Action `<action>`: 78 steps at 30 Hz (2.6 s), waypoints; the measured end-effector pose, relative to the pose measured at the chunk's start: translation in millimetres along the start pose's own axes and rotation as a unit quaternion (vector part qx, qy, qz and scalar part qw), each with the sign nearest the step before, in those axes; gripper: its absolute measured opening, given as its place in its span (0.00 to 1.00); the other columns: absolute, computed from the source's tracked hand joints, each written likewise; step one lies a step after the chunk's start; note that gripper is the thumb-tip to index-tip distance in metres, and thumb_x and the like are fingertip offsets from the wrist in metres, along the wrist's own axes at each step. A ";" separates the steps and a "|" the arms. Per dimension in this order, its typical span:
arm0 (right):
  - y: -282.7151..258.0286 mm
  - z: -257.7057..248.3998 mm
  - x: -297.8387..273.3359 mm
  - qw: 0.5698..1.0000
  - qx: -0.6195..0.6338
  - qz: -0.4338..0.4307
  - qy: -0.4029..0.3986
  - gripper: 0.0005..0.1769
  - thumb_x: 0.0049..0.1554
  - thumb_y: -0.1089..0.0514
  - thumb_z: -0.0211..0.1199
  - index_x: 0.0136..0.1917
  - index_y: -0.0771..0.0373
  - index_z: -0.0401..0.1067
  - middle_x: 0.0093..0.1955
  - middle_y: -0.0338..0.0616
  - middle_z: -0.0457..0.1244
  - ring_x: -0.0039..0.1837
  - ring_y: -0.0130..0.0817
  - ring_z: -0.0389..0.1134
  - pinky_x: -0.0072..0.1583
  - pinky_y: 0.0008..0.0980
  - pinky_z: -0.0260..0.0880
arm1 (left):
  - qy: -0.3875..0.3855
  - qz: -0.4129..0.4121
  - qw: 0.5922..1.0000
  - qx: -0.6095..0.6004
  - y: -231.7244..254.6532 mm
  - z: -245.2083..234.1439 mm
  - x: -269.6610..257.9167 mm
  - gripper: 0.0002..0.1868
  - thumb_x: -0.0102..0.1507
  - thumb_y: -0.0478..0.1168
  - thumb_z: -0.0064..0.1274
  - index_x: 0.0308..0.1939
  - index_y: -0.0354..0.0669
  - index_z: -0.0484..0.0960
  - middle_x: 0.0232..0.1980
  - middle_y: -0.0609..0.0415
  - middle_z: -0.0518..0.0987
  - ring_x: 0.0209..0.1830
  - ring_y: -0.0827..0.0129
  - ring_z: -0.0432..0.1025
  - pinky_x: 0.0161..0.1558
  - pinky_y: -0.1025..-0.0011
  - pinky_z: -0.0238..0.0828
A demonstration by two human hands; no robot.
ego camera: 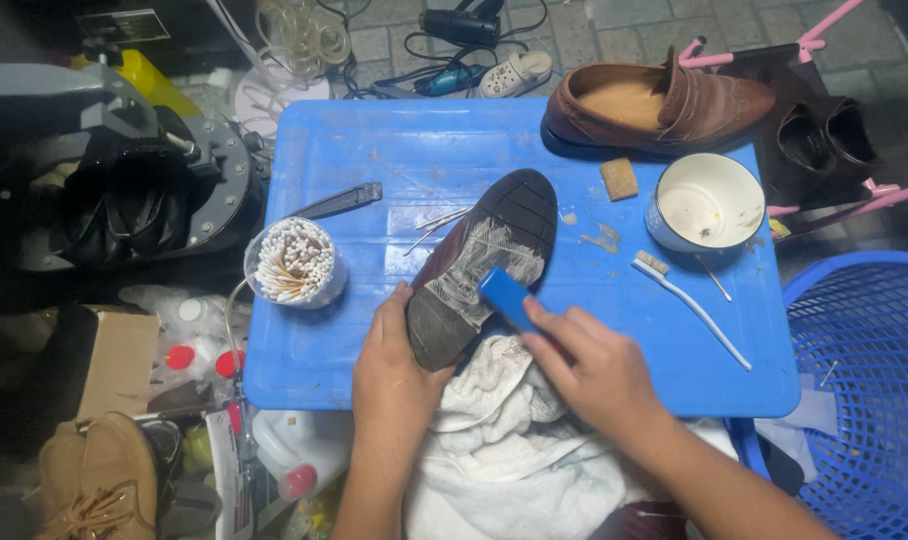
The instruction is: The person cleans the sole of a brown leather shoe using cotton swabs and a brush. They repeatedly apply a cleaning agent to the sole, scrub with a brush, and wipe with a cloth.
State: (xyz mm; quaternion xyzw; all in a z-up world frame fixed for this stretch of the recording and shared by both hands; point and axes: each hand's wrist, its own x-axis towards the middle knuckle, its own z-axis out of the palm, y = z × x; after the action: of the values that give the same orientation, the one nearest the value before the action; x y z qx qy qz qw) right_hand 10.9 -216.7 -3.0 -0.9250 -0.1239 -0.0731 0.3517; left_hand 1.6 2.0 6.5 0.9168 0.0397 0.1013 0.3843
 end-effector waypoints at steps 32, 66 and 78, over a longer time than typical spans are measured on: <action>-40.1 -0.9 4.1 0.998 0.048 -0.029 -0.034 0.20 0.57 0.54 0.65 0.62 0.57 0.76 0.38 0.45 0.65 0.37 0.48 0.69 0.38 0.42 0.69 | -0.027 0.057 0.997 0.034 -4.1 -14.3 1.9 0.50 0.41 0.40 0.76 0.64 0.35 0.68 0.60 0.40 0.78 0.57 0.43 0.74 0.51 0.56 0.73; -46.2 26.4 25.3 0.997 -0.025 -0.072 0.012 0.21 0.57 0.56 0.67 0.65 0.58 0.75 0.37 0.47 0.63 0.35 0.48 0.68 0.37 0.43 0.67 | -0.013 0.065 0.997 0.031 -14.6 -9.2 2.6 0.48 0.41 0.40 0.74 0.63 0.39 0.69 0.60 0.42 0.80 0.55 0.47 0.77 0.49 0.56 0.74; -4.1 -0.2 9.0 0.998 -0.009 -0.015 0.055 0.19 0.58 0.59 0.67 0.63 0.60 0.76 0.38 0.48 0.65 0.34 0.40 0.66 0.38 0.38 0.67 | -0.027 0.028 0.999 0.026 -12.2 -8.4 2.4 0.48 0.41 0.40 0.74 0.64 0.41 0.68 0.57 0.44 0.80 0.54 0.47 0.76 0.50 0.57 0.74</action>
State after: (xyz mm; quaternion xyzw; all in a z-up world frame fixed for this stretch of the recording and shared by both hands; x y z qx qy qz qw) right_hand 18.3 -212.3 1.7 -0.9208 -0.1173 -0.1301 0.3485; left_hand 2.2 16.8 3.9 0.9297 0.0058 0.0864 0.3581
